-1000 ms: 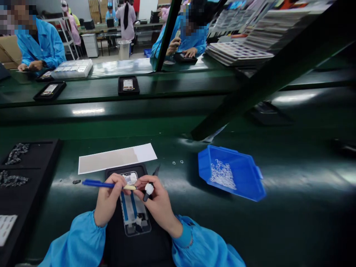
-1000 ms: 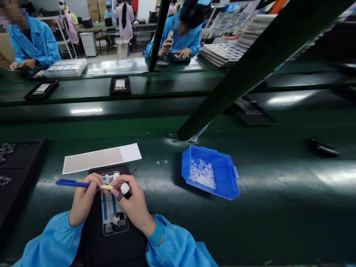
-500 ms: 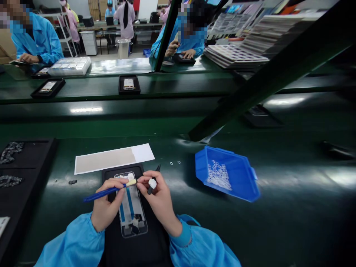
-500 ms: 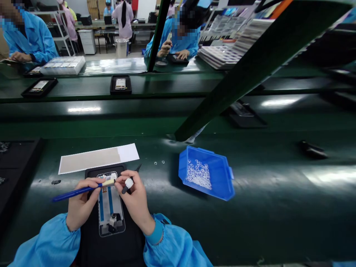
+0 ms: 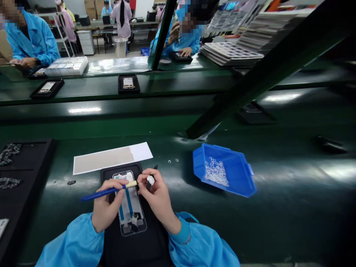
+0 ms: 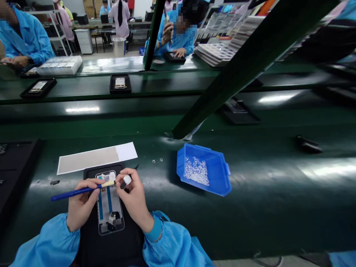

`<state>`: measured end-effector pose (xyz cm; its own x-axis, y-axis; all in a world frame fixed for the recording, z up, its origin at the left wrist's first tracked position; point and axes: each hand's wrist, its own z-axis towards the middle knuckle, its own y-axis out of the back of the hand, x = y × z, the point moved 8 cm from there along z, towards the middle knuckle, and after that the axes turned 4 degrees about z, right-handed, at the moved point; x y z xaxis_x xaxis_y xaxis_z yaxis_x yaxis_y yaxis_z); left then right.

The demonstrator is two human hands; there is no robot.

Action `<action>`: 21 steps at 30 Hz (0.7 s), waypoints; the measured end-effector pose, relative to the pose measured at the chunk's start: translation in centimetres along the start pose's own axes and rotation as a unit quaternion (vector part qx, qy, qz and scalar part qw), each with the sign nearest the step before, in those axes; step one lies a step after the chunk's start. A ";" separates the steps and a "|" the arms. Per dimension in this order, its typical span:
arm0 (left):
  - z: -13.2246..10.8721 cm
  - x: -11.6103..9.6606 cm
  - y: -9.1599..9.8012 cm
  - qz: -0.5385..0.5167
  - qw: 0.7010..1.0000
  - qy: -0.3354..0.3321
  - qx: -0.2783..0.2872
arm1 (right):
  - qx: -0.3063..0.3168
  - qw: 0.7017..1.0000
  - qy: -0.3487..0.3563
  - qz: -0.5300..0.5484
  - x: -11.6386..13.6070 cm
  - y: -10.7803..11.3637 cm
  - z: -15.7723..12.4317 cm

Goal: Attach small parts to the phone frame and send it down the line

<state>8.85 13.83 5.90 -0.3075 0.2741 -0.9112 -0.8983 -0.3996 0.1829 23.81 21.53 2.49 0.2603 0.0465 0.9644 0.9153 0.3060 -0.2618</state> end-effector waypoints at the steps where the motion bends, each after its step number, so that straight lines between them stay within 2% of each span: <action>1: 0.1 0.6 0.0 -0.034 0.999 0.038 -0.002 | 0.003 1.000 -0.003 0.007 0.0 -0.2 0.0; 5: 0.1 2.7 -0.6 -0.160 0.973 0.168 0.018 | 0.004 1.000 0.001 0.019 0.9 -0.3 0.0; 7: 0.0 3.4 -0.5 -0.187 0.961 0.201 0.011 | -0.028 0.999 0.040 -0.003 2.5 1.3 0.6; 9: 0.0 3.7 -0.1 -0.194 0.957 0.214 -0.012 | -0.115 0.984 0.120 -0.070 5.3 5.1 1.2; 10: 0.1 3.8 0.1 -0.195 0.957 0.214 -0.024 | -0.179 0.962 0.168 -0.123 6.9 7.6 1.2; 12: 0.2 3.8 0.5 -0.194 0.957 0.212 -0.045 | -0.301 0.890 0.217 -0.265 9.8 12.8 0.9; 13: 0.3 3.7 0.6 -0.192 0.957 0.210 -0.050 | -0.333 0.855 0.199 -0.344 10.5 15.1 1.0; 15: 0.4 3.7 0.7 -0.186 0.960 0.205 -0.047 | -0.318 0.799 0.151 -0.488 11.1 18.2 1.7; 17: 0.5 3.7 0.8 -0.176 0.963 0.201 -0.039 | -0.267 0.762 0.121 -0.578 11.0 19.6 2.2; 19: 0.5 3.7 0.8 -0.162 0.966 0.197 -0.026 | -0.239 0.756 0.131 -0.595 11.0 19.5 2.1; 21: 0.7 3.7 1.0 -0.143 0.971 0.193 -0.016 | -0.250 0.774 0.165 -0.558 11.3 18.2 1.5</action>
<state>6.59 15.02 3.02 0.0988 0.0322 -0.9946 -0.9175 -0.3840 -0.1036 42.95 29.06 8.64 -0.7891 -0.2523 0.5601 0.6099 -0.4303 0.6655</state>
